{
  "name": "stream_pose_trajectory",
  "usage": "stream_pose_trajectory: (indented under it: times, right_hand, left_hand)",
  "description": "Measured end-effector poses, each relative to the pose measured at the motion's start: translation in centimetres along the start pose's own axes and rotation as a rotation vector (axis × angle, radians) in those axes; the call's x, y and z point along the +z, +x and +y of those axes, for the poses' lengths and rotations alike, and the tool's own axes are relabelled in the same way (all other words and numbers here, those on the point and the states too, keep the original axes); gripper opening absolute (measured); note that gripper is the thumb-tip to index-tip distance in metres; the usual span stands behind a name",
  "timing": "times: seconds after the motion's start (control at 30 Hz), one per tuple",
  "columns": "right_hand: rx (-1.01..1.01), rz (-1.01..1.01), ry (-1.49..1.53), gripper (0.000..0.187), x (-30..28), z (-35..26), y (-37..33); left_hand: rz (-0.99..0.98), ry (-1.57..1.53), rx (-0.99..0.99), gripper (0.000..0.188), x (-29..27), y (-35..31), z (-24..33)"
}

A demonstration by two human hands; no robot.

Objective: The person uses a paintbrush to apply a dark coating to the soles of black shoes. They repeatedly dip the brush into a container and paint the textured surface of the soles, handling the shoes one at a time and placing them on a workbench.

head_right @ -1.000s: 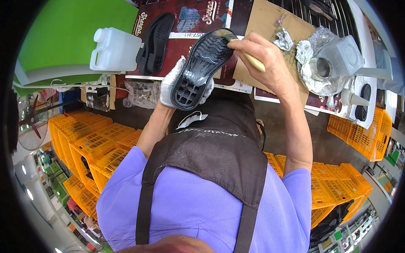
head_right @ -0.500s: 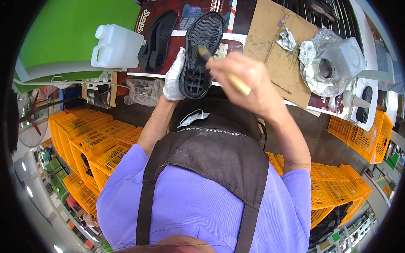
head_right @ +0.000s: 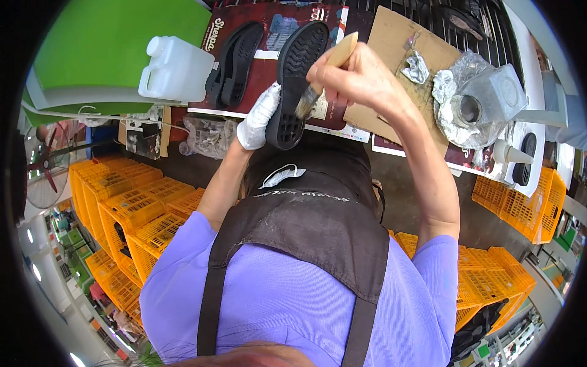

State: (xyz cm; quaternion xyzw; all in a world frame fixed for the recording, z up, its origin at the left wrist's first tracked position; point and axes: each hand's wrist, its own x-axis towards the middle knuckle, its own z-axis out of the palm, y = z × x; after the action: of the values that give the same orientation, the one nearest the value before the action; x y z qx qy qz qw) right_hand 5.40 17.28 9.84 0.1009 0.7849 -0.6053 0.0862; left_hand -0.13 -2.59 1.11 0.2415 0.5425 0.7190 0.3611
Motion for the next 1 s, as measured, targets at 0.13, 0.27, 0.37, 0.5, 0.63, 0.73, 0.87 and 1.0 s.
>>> stream_pose_trajectory:
  times: [0.13, 0.27, 0.37, 0.5, 0.63, 0.73, 0.87, 1.0]
  right_hand:
    - [-0.269, 0.233, -0.085, 0.022, -0.3, 0.8, 1.4]
    - [-0.887, 0.460, -0.456, 0.011, -0.2, 2.5, 2.3]
    - [-0.768, 0.220, -0.564, 0.032, 0.5, 2.5, 0.0]
    - [-0.815, -0.083, -0.408, 0.025, 3.0, 2.4, -2.4]
    - [-0.735, -0.327, -0.156, 0.025, 2.2, 0.9, -3.9]
    - [-0.779, -0.016, -0.212, 0.023, 1.0, 0.8, -3.2]
    - [-0.764, 0.038, -0.290, 0.027, 2.7, 1.5, -3.6]
    - [-0.798, -0.136, -0.200, 0.028, 3.0, 0.8, -4.8]
  left_hand:
    - [-0.110, -0.096, -0.096, 0.049, -1.0, -0.5, 0.2]
    - [0.009, -0.477, -0.192, 0.053, -0.3, -0.7, -0.7]
    - [-0.047, -0.691, -0.179, 0.053, -0.8, 0.0, -1.5]
    - [0.137, -0.824, -0.195, 0.052, 0.6, 0.7, 1.1]
    - [0.025, -0.854, -0.179, 0.053, -0.9, 0.7, -0.7]
    - [-0.011, -0.745, -0.142, 0.050, -0.4, 0.7, 0.3]
    - [0.006, -0.867, -0.131, 0.050, 1.0, 0.7, 1.0]
    - [-0.131, -0.966, -0.102, 0.056, -0.8, 1.1, -0.5]
